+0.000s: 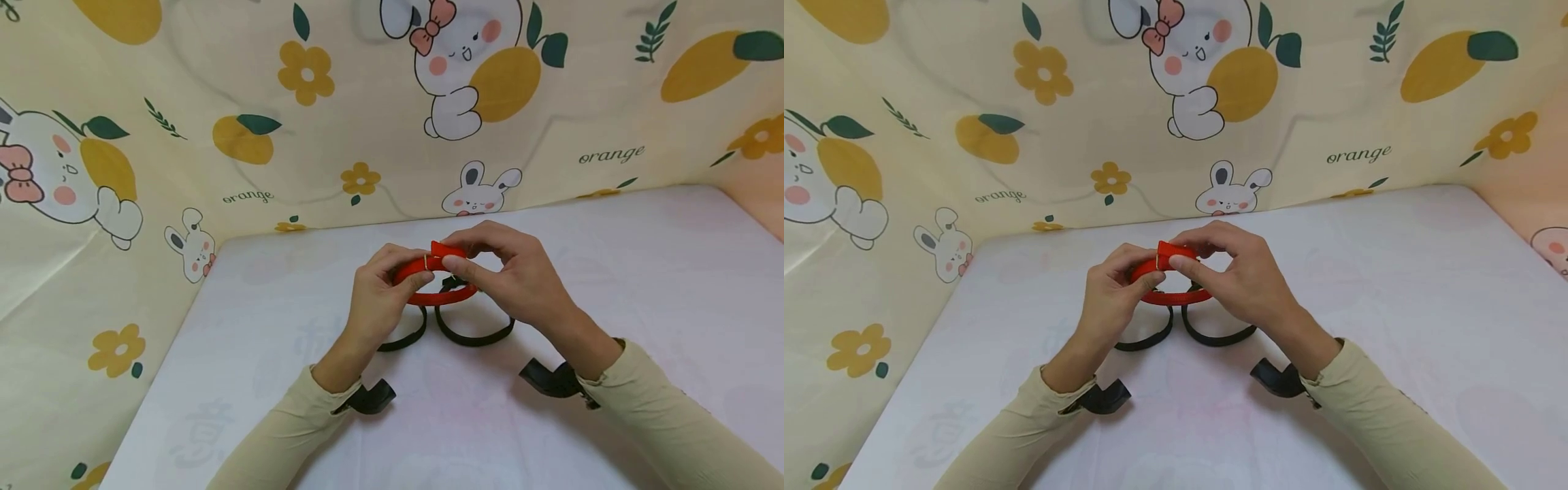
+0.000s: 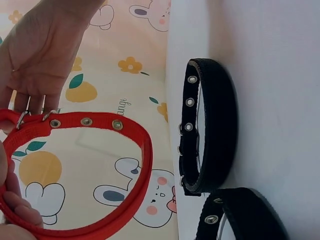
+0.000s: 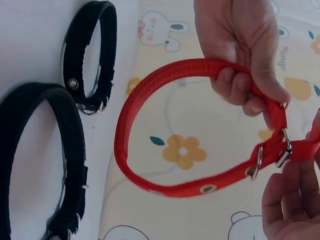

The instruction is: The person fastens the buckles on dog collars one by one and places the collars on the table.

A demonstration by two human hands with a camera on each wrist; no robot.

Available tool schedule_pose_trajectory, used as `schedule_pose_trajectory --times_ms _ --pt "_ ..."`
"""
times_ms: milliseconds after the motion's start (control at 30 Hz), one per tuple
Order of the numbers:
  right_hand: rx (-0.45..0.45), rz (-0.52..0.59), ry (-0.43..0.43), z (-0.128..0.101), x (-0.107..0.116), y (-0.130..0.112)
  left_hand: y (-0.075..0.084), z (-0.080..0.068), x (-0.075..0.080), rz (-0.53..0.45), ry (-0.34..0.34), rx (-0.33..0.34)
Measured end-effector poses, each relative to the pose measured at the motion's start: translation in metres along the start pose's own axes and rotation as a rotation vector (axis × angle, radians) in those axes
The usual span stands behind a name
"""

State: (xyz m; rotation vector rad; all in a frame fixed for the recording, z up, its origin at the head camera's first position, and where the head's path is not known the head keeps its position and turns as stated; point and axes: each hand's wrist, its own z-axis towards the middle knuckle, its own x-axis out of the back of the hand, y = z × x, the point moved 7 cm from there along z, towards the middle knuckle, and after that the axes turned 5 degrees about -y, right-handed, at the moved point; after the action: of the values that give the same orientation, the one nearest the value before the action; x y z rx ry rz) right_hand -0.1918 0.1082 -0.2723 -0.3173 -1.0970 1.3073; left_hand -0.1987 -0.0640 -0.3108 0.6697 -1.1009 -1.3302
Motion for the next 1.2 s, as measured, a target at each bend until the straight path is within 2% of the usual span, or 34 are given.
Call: schedule_pose_trajectory --times_ms 367,667,867,1000,1200 --pt "0.036 -0.107 -0.020 0.002 0.012 -0.006 0.006 0.001 0.004 -0.015 0.001 -0.032" --pt "0.026 -0.175 -0.047 0.003 0.013 -0.005 0.007 0.001 0.003 -0.014 -0.017 -0.051" --pt "0.034 -0.239 -0.062 0.003 0.013 -0.006 0.012 0.000 0.000 -0.007 -0.038 -0.108" --pt "0.047 -0.250 -0.079 0.003 0.011 -0.007 0.014 0.000 0.000 0.006 -0.037 -0.135" --pt "0.070 -0.254 -0.080 0.001 0.006 -0.007 0.014 -0.002 0.002 0.019 -0.014 -0.140"
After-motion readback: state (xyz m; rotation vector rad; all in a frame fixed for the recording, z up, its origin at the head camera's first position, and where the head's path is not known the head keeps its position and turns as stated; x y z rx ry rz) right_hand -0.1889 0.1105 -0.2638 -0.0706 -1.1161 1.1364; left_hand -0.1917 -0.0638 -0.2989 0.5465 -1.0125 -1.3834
